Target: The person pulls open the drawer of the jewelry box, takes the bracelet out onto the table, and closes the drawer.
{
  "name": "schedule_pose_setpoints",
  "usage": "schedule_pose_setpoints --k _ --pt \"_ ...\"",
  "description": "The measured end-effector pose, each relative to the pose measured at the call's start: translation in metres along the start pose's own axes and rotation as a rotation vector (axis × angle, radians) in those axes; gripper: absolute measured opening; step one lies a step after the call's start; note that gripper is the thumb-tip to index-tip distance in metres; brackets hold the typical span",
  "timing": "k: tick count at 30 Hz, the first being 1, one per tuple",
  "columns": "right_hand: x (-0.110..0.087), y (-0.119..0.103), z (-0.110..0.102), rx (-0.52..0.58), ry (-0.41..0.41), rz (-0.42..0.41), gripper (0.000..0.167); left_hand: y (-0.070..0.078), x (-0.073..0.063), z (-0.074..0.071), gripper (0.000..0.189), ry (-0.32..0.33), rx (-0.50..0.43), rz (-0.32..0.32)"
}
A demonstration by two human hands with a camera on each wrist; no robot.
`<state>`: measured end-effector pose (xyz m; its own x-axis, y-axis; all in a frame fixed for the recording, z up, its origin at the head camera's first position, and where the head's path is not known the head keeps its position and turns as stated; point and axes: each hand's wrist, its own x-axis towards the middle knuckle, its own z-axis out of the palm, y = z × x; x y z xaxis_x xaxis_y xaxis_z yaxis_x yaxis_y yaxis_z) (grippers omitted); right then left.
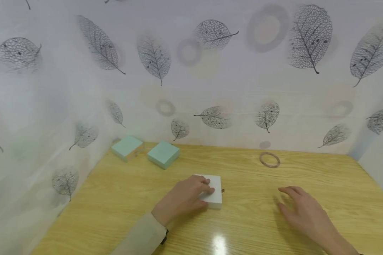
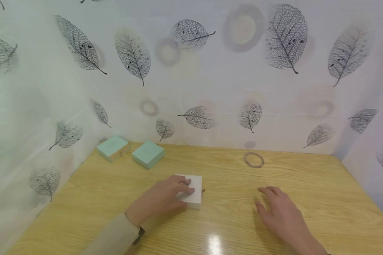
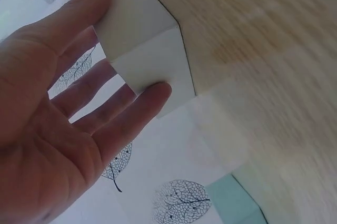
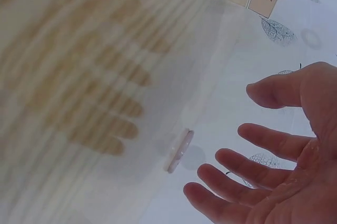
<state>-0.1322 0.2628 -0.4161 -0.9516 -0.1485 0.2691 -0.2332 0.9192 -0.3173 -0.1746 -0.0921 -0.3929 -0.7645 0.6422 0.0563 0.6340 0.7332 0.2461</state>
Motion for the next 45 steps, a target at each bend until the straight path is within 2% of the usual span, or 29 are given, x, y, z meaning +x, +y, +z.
schedule_pose_setpoints --k 7,14,23,30,35,39,45 --pt "-0.002 0.006 -0.001 0.004 0.045 -0.009 0.042 0.002 0.015 -0.002 0.041 -0.064 0.006 0.020" --pt "-0.004 0.011 -0.001 0.003 0.089 -0.026 0.042 0.007 0.030 0.001 0.039 -0.080 -0.028 -0.002" --pt "-0.004 0.015 -0.003 -0.005 0.084 -0.024 0.042 0.016 0.063 0.003 0.038 -0.080 -0.055 0.005" --pt "-0.003 0.015 -0.005 -0.006 0.040 0.018 0.042 0.018 0.092 0.010 0.038 -0.096 -0.056 0.003" --pt "-0.002 0.015 -0.006 -0.001 0.038 0.023 0.042 0.019 0.112 0.010 0.037 -0.100 -0.027 0.015" --pt "-0.002 0.016 -0.005 -0.004 0.060 0.007 0.041 0.019 0.123 0.009 0.037 -0.111 -0.024 0.009" --pt "-0.002 0.019 -0.006 -0.007 0.041 0.025 0.042 0.018 0.133 0.009 0.038 -0.123 -0.025 0.007"
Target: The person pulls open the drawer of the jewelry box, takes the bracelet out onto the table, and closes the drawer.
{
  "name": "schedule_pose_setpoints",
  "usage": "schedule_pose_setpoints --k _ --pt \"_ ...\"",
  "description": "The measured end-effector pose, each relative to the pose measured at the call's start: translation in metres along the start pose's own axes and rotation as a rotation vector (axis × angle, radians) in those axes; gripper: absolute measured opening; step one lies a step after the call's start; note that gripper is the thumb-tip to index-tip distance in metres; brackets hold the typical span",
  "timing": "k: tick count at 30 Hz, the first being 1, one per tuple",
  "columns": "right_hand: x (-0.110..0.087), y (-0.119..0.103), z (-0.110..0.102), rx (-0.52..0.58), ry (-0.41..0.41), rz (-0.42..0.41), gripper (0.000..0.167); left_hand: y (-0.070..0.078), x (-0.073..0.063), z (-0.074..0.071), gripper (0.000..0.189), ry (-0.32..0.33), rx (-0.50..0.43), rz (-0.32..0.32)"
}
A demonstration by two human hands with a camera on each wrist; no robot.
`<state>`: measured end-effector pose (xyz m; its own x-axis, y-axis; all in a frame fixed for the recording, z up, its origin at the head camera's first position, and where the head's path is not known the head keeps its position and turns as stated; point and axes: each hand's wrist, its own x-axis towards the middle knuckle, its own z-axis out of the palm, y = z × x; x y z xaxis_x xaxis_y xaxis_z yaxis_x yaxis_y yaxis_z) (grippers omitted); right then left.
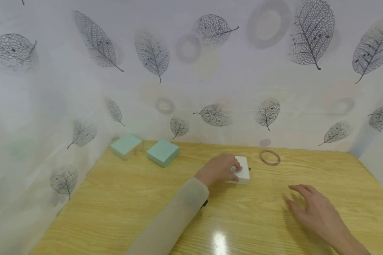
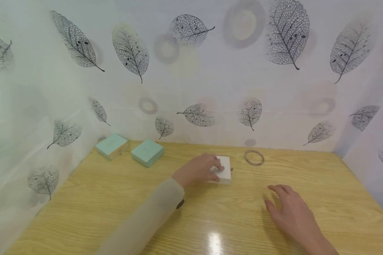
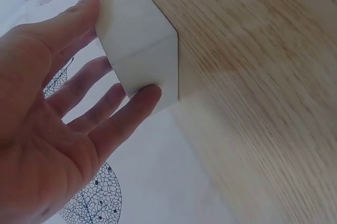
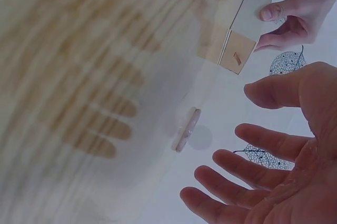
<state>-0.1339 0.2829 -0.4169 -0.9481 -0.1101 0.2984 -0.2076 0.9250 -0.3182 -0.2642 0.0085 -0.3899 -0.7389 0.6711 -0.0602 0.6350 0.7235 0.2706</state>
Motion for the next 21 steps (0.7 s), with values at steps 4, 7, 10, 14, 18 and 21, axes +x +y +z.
schedule_pose_setpoints --k 4,7,10,14,18,21 --pt "0.001 0.000 -0.001 -0.001 -0.008 0.010 0.042 -0.002 0.007 0.000 0.038 0.007 -0.035 -0.020" --pt "0.000 0.001 0.000 -0.004 0.019 -0.005 0.042 -0.002 0.012 0.000 0.039 0.012 -0.059 -0.037" --pt "-0.002 0.002 0.002 -0.002 0.039 -0.010 0.040 -0.002 0.016 0.000 0.040 0.013 -0.073 -0.053" --pt "-0.004 0.004 0.003 -0.002 0.051 -0.005 0.039 -0.001 0.020 -0.002 0.040 0.010 -0.090 -0.071" --pt "-0.004 0.006 0.002 0.008 0.049 0.006 0.039 -0.001 0.023 -0.005 0.040 0.002 -0.105 -0.088" --pt "-0.003 0.007 0.001 0.013 0.040 0.018 0.039 -0.002 0.026 -0.006 0.040 -0.002 -0.095 -0.090"
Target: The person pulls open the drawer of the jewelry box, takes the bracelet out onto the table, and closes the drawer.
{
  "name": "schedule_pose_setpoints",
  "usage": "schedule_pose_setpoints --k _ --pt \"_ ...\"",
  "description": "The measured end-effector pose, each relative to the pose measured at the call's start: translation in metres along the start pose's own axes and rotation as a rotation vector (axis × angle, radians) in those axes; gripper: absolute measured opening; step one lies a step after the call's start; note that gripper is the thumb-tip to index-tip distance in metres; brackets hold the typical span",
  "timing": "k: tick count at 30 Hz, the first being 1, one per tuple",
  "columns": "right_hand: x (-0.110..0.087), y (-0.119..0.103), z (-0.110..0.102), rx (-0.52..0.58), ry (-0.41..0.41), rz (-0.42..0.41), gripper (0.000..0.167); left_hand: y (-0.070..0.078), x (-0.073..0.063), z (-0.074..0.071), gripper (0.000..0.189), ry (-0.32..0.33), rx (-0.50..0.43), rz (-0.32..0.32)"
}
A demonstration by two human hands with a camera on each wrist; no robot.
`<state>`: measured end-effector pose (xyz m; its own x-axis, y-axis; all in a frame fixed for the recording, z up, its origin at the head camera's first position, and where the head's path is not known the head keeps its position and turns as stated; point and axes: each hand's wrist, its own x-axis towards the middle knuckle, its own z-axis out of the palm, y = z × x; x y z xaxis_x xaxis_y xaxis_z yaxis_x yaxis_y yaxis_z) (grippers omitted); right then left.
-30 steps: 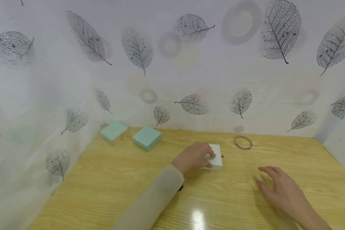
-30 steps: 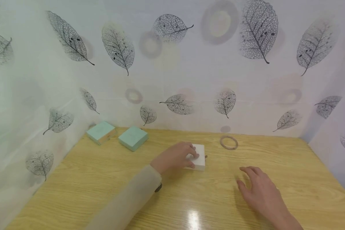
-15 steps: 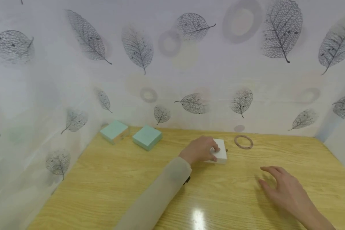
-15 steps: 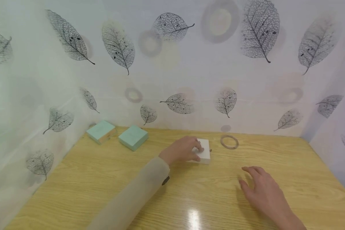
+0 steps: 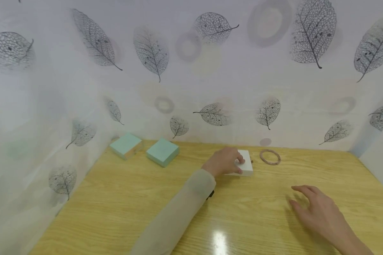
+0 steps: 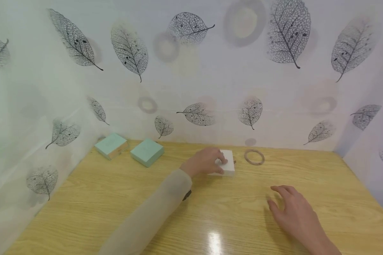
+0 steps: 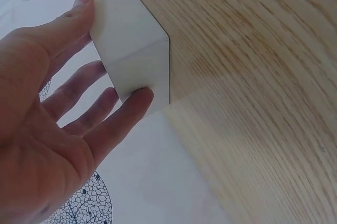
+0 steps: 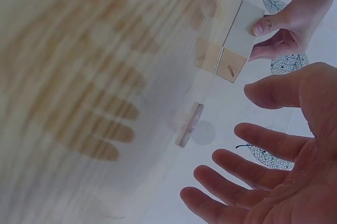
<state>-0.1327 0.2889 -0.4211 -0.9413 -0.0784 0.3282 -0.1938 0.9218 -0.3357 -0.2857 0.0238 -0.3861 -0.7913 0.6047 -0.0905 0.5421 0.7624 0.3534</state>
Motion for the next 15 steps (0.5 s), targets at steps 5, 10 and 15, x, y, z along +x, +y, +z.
schedule_pose_setpoints --k 5,10,15 --pt "0.0007 -0.0001 -0.0007 0.000 -0.021 0.011 0.039 -0.0005 0.0029 0.0006 0.041 0.003 0.033 0.005" --pt "0.0012 -0.0001 -0.0013 -0.002 -0.032 0.017 0.040 -0.0005 0.0058 0.0005 0.041 0.006 0.043 -0.002" --pt "0.0013 -0.0001 -0.0011 0.002 -0.062 0.027 0.039 -0.0011 0.0088 0.0000 0.042 0.011 0.026 -0.008"
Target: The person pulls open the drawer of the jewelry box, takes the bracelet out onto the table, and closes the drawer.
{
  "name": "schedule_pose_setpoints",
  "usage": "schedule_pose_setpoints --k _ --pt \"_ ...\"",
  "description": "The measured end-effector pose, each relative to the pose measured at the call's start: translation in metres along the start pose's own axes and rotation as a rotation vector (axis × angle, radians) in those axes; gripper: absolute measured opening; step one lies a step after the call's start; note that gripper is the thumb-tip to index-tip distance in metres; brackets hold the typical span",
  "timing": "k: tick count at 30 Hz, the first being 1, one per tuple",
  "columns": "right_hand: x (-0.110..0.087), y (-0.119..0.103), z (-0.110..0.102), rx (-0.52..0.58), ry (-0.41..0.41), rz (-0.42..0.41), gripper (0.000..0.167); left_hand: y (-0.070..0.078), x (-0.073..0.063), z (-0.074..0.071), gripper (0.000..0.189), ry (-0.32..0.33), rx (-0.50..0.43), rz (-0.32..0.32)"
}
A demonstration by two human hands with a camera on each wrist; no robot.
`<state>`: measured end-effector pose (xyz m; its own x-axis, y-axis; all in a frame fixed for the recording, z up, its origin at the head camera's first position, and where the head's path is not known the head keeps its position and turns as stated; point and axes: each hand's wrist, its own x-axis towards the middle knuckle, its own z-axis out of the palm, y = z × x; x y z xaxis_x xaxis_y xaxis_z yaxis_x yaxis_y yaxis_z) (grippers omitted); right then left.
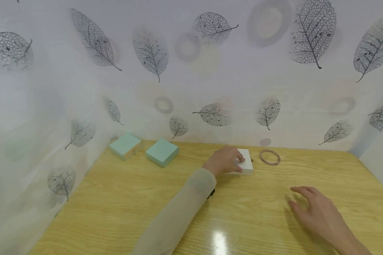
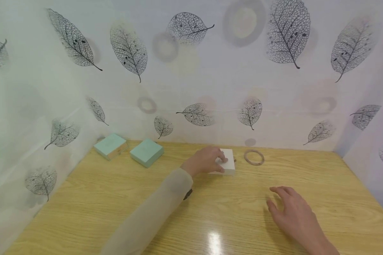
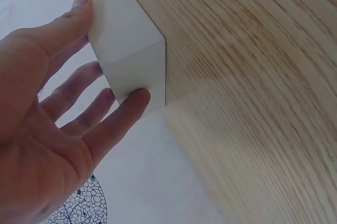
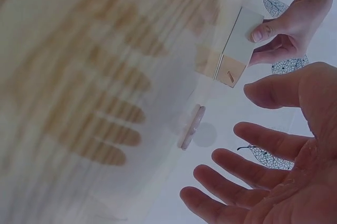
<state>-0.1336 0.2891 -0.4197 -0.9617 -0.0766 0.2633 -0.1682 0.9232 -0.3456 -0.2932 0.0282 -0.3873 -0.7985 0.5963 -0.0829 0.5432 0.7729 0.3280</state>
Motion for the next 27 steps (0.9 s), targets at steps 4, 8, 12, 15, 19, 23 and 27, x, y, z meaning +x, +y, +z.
schedule_pose_setpoints --k 4,8,12,15,19,23,27 --pt "-0.001 0.000 0.001 -0.004 -0.015 0.003 0.039 -0.002 0.003 0.001 0.041 0.013 -0.007 0.005" --pt "-0.002 0.001 0.001 -0.009 -0.013 0.001 0.038 -0.004 0.006 0.003 0.041 0.019 0.012 0.016" --pt "-0.002 0.001 0.000 -0.011 -0.013 0.003 0.039 -0.003 0.008 0.001 0.041 0.023 0.017 0.016" --pt "-0.003 0.001 0.001 -0.007 0.001 -0.004 0.038 -0.002 0.010 0.000 0.041 0.017 0.019 0.014" --pt "-0.003 0.002 0.001 -0.001 0.026 -0.020 0.038 -0.001 0.013 -0.002 0.041 0.013 0.010 0.016" --pt "-0.003 0.002 0.000 0.005 0.020 -0.025 0.038 0.001 0.015 -0.003 0.040 0.016 0.005 0.018" --pt "-0.004 0.002 -0.001 0.000 0.006 -0.023 0.038 0.001 0.017 -0.002 0.040 0.014 0.010 0.021"
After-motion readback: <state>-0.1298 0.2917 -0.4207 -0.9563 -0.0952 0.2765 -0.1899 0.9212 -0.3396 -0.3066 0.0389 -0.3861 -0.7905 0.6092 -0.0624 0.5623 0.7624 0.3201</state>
